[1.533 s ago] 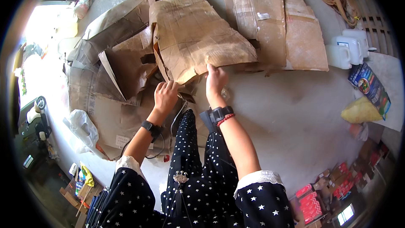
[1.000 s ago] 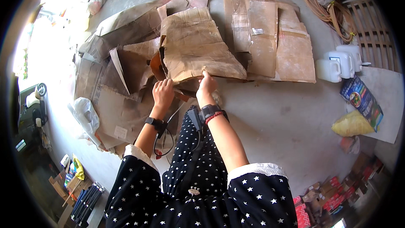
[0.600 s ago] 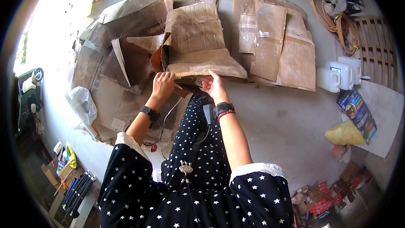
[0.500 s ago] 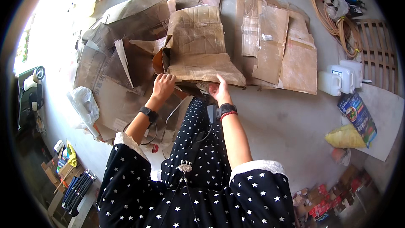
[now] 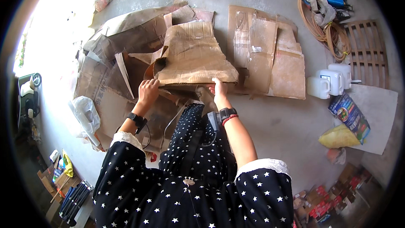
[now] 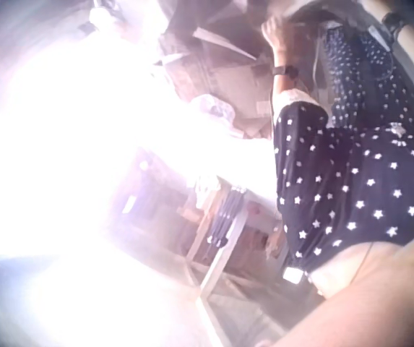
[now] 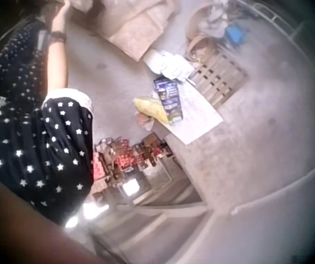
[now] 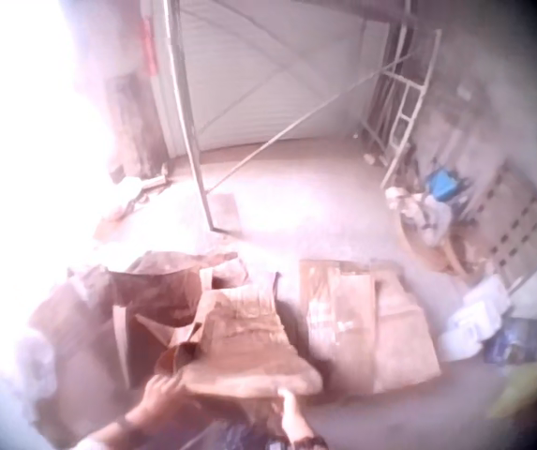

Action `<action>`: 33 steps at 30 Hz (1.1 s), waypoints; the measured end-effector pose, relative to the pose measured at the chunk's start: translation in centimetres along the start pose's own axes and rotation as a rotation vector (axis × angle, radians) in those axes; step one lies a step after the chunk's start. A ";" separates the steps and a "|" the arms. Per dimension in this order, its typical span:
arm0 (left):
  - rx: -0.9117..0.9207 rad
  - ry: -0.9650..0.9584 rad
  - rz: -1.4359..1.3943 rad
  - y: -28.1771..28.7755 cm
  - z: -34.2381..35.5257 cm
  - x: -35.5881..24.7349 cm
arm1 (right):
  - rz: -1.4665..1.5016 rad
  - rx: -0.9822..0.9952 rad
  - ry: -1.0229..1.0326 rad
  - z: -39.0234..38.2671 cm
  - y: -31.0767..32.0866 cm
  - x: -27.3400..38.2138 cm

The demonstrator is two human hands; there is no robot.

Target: The person sorts various recyclables including cardboard sheets, a plastic crate, and a piece of foam, moving them between a large pile and a smaller stack.

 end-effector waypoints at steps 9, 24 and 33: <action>-0.170 0.052 -0.044 9.3 4.7 1.4 | -0.124 0.033 0.225 -2.2 -4.6 15.2; -0.215 0.042 -0.054 22.8 12.6 2.2 | -0.264 0.034 0.322 -9.4 -10.2 33.6; -0.233 -0.079 0.036 28.0 16.7 0.3 | -0.236 0.000 0.421 -12.8 -9.0 39.2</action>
Point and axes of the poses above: each hand's wrist, its own z-axis towards the middle knuckle, its own y-axis out of the back of the hand, x = y × z, the point moved 9 cm from there along z, towards the middle knuckle, and after that the axes turned 8 degrees about x, right-handed, at the moved point
